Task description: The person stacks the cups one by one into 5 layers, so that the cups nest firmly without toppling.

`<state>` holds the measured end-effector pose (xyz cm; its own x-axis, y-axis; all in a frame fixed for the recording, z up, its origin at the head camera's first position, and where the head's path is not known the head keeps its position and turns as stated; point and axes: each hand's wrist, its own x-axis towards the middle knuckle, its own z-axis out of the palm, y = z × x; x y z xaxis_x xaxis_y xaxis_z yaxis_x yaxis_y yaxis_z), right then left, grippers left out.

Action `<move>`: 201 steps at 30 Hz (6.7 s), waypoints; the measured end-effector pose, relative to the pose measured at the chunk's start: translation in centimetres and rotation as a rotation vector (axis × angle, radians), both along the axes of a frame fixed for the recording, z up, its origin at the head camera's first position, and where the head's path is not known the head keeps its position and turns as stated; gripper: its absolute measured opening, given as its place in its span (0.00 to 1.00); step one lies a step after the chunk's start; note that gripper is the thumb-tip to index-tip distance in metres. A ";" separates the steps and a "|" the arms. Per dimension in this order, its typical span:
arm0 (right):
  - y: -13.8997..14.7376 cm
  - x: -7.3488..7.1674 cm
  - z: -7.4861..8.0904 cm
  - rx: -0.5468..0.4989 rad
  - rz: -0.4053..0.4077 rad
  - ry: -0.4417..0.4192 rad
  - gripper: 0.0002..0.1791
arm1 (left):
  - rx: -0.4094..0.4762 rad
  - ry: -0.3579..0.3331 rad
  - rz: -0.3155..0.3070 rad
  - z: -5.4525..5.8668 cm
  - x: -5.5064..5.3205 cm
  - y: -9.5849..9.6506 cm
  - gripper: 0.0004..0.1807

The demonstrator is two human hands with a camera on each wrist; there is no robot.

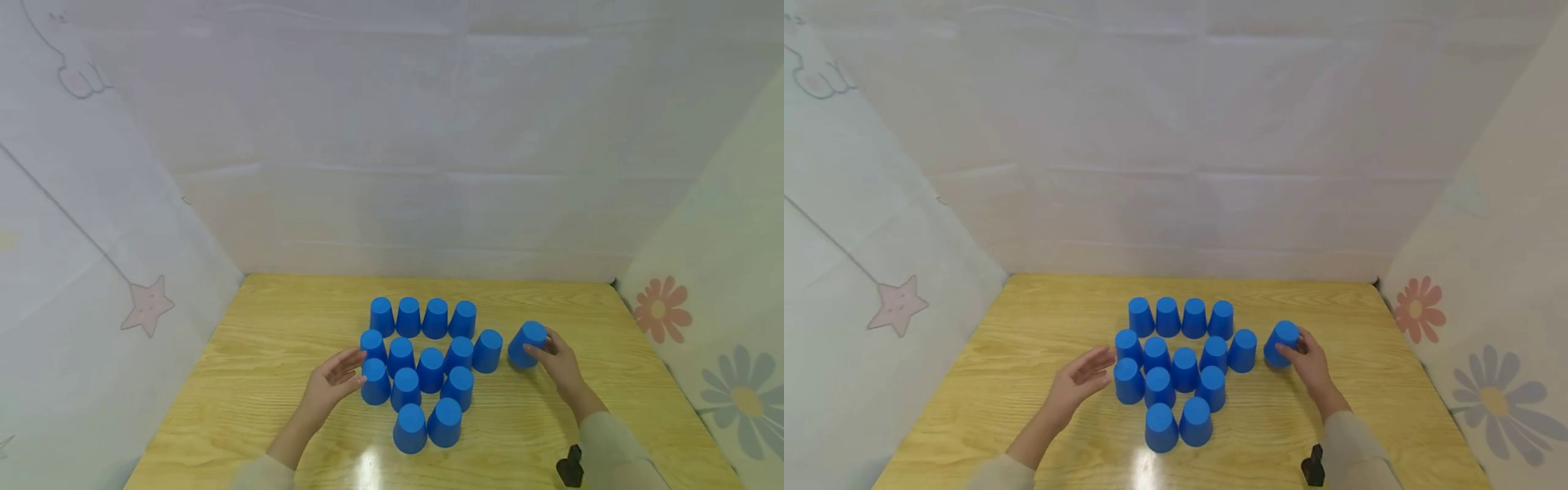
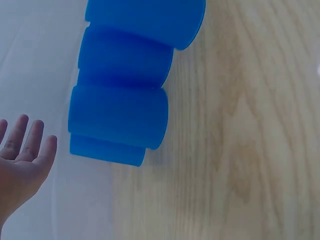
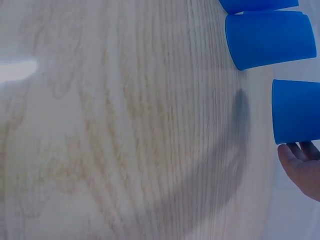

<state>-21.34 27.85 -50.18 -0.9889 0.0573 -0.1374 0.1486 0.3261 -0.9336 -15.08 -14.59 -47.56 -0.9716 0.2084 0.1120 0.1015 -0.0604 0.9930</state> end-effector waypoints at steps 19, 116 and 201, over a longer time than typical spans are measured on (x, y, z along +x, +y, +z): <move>-0.6 -2.6 -1.0 -0.021 -0.040 -0.098 0.43 | -0.101 0.017 -0.124 -3.0 3.2 2.9 0.30; -4.0 -7.2 -2.5 -0.112 0.022 -0.243 0.42 | -0.252 -0.050 -0.133 -5.3 4.6 6.2 0.27; -8.0 8.8 -1.9 -0.188 0.247 -0.069 0.31 | -0.393 0.077 0.133 4.5 -14.0 6.4 0.32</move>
<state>-12.50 19.81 -52.12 -0.9576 -0.2162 -0.1902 0.1517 0.1827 -0.9714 -29.12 -8.17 -43.10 -0.9848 0.1227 0.1227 0.1579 0.3403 0.9270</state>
